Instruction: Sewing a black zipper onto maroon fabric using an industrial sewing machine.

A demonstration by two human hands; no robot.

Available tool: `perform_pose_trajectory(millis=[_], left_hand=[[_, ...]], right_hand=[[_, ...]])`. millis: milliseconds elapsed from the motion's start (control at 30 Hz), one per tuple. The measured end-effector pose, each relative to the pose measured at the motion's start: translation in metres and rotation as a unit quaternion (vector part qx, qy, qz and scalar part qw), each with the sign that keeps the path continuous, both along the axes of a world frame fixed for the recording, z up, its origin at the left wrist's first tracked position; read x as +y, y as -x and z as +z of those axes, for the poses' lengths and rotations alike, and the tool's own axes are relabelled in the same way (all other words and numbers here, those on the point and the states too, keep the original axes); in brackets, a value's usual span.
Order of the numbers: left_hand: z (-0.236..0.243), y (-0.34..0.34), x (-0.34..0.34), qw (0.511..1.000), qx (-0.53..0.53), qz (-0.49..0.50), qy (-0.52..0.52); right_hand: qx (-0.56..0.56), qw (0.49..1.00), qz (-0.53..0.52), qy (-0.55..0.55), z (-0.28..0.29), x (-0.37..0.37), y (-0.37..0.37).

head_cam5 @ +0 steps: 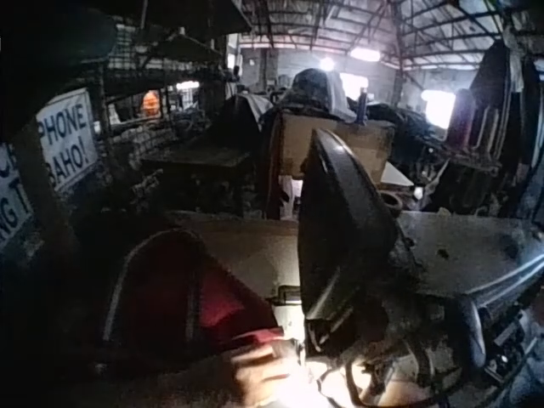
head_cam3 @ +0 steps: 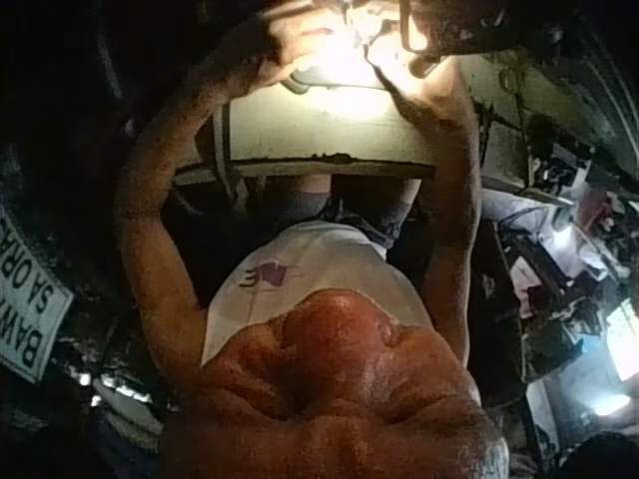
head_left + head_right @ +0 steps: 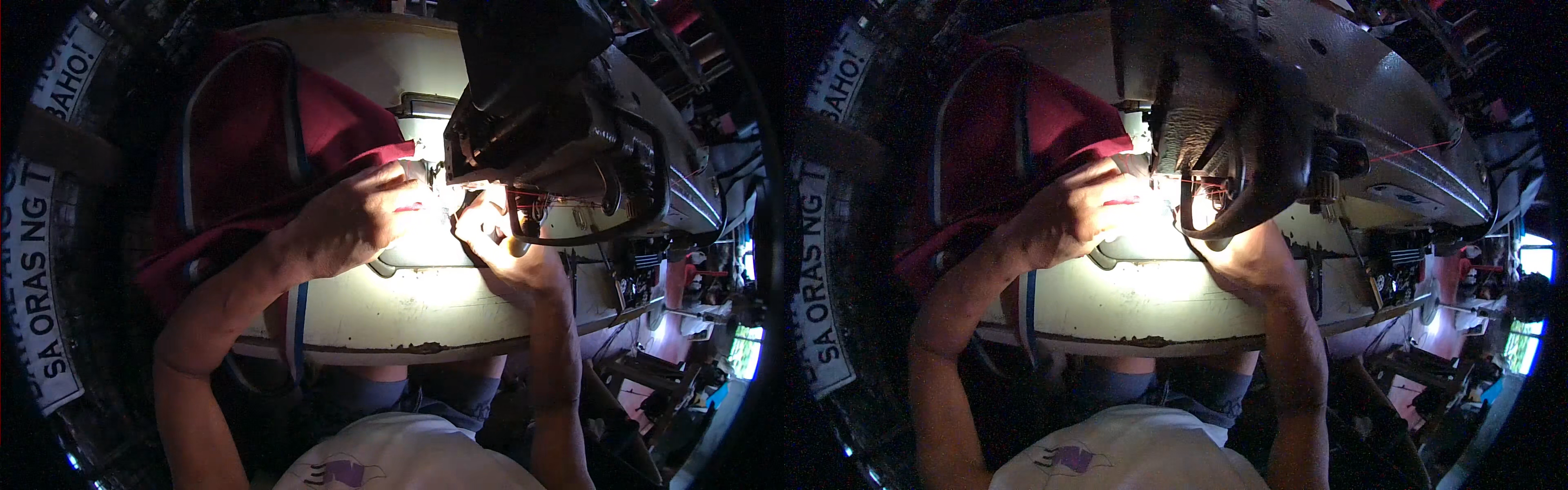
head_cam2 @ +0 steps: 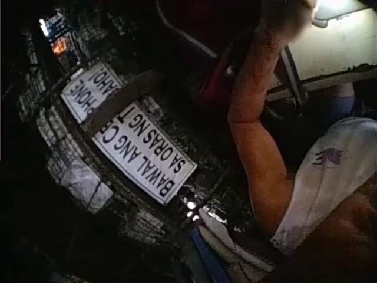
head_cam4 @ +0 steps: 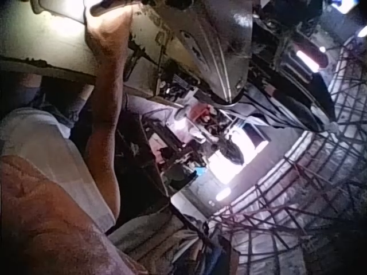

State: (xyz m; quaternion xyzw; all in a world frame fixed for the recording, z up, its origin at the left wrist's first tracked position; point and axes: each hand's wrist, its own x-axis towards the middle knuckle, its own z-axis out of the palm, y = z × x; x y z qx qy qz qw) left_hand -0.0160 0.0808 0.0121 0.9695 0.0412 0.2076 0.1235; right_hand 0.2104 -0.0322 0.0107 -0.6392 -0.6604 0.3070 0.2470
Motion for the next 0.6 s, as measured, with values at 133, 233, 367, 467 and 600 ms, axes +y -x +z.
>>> perform_pose_trajectory(millis=[133,233,367,467,600], left_hand=[[-0.005,-0.005,-0.003,0.999,-0.044,0.029,-0.004],[-0.003,-0.003,-0.003,0.999,-0.036,0.021,0.009],[-0.002,-0.001,-0.002,1.000,-0.006,0.000,-0.003],[-0.002,-0.001,-0.001,1.000,0.012,0.006,-0.010],[0.007,-0.012,-0.004,0.999,-0.032,-0.014,-0.014]], right_hand=[[-0.157,0.964,0.132,-0.169,0.011,-0.001,0.003],[-0.102,0.977,0.106,-0.155,0.016,0.001,0.015],[-0.048,0.988,0.039,-0.145,0.006,-0.002,0.018],[-0.136,0.972,0.062,-0.182,-0.011,-0.002,0.005],[0.008,0.994,-0.110,0.024,-0.033,0.010,-0.032]])
